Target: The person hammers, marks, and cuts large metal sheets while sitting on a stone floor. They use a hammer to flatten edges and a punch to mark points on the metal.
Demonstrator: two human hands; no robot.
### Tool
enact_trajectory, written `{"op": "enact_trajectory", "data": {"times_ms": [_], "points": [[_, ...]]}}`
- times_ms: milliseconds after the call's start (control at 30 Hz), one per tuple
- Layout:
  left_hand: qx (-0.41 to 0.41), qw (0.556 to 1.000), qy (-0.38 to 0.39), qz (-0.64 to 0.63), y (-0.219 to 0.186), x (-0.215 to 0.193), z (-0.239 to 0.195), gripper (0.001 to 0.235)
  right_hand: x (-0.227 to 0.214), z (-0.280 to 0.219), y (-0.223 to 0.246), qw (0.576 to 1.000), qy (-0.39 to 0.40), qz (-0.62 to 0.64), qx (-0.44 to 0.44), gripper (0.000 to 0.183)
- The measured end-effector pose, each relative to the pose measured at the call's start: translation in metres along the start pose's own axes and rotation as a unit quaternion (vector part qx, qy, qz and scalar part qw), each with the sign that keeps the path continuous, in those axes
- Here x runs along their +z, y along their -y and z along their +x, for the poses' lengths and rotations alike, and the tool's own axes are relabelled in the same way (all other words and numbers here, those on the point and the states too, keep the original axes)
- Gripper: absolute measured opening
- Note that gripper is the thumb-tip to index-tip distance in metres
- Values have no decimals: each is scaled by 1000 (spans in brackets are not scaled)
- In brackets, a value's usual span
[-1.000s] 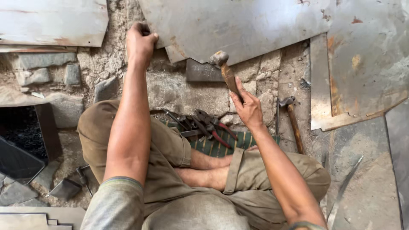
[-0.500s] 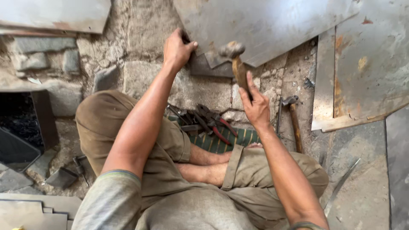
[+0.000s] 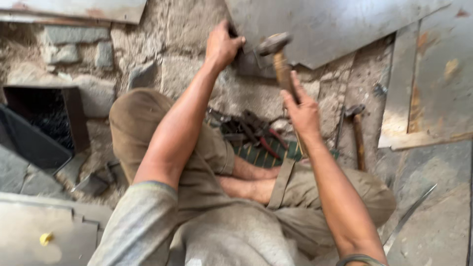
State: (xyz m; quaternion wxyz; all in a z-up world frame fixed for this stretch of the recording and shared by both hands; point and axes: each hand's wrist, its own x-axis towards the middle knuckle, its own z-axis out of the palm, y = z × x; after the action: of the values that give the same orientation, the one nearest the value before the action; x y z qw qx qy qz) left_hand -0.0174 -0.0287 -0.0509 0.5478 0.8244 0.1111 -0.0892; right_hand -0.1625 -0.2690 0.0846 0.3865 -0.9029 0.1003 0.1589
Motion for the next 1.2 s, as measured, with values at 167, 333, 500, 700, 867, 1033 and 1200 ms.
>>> {"op": "enact_trajectory", "data": {"times_ms": [167, 333, 500, 700, 867, 1033, 1200], "points": [[-53, 995, 64, 49, 13, -22, -17, 36, -30, -63, -21, 911, 5, 340, 234, 49], [58, 964, 53, 253, -2, -34, -76, 37, -28, -103, -93, 752, 56, 590, 288, 28], [490, 763, 217, 360, -5, 2, -194, 14, -4, -115, -127, 760, 26, 606, 236, 22], [543, 637, 235, 495, -1, 25, -236, 14, 1, -117, -122, 797, 16, 562, 220, 21], [488, 668, 190, 529, -7, 33, -242, 27, 5, -114, -113, 809, 11, 549, 208, 21], [499, 666, 229, 506, 1, 30, -256, 20, -1, -123, -112, 804, 6, 551, 221, 22], [240, 902, 181, 311, -7, -21, -210, 13, 3, -114, -118, 795, 0, 562, 228, 23]]}}
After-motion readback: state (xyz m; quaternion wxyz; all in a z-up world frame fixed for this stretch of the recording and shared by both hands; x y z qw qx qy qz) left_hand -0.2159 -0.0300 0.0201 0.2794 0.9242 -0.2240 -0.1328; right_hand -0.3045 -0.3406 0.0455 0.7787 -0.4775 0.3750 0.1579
